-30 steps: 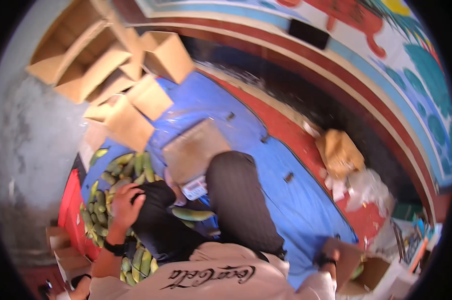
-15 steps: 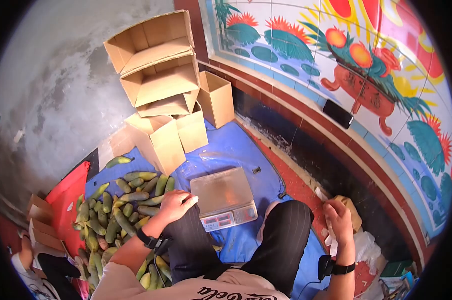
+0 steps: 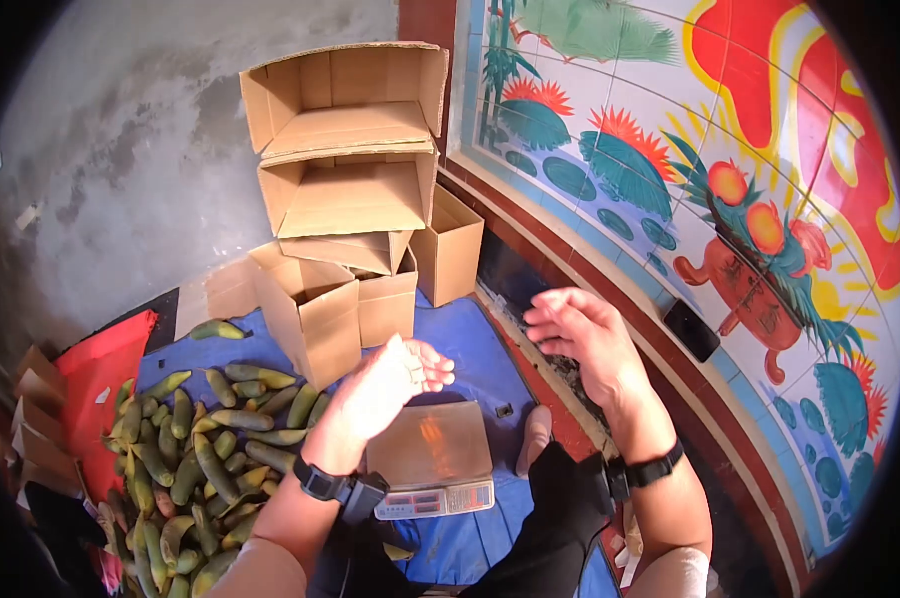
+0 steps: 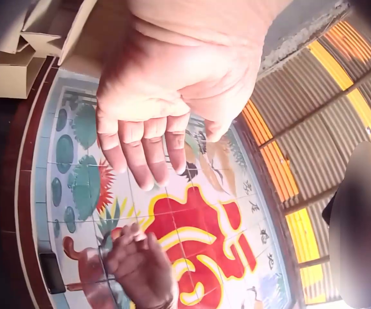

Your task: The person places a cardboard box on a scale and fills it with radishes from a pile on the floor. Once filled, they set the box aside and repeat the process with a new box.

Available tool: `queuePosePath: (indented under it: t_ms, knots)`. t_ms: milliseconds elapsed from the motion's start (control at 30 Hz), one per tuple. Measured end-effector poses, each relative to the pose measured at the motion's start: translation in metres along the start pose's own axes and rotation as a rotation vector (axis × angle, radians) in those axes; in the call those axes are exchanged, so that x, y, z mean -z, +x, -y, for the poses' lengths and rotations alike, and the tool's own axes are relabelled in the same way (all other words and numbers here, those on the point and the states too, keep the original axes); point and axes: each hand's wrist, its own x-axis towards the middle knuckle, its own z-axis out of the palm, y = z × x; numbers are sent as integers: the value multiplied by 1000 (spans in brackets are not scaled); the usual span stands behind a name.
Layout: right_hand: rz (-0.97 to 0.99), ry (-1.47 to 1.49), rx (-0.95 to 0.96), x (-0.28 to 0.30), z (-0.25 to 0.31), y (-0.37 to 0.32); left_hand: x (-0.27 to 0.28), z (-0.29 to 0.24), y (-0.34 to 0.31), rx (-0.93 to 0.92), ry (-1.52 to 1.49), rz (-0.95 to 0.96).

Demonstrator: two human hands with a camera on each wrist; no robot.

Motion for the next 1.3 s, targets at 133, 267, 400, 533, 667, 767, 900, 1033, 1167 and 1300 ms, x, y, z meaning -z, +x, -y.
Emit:
queuePosePath:
  t_ms: [133, 267, 400, 533, 667, 767, 900, 1033, 1167, 1300]
  knots:
    - [1, -31, -14, -27, -9, 82, 38, 50, -2, 110, -185, -184]
    - [-110, -270, 97, -46, -11, 187, 37, 56, -14, 205, -56, -314]
    - [-192, -429, 254, -59, 3, 292, 43, 46, -17, 211, -15, -312]
    - [-241, -586, 300, -72, 9, 385, 53, 41, -18, 190, 48, -385]
    - [-248, -547, 313, -96, 10, 427, 54, 34, -16, 137, 28, -385]
    - [-350, -479, 247, -119, 20, 415, 59, 34, -13, 127, 12, -391]
    - [-414, -890, 275, -122, 23, 440, 58, 29, -14, 114, 86, -394]
    - [-452, -242, 362, -130, 53, 386, 55, 27, -19, 75, 163, -409]
    - [-316, -116, 417, -95, 83, 330, 62, 34, -22, 33, 200, -464]
    - [-318, -132, 476, -62, 105, 234, 67, 31, -23, -7, 234, -588]
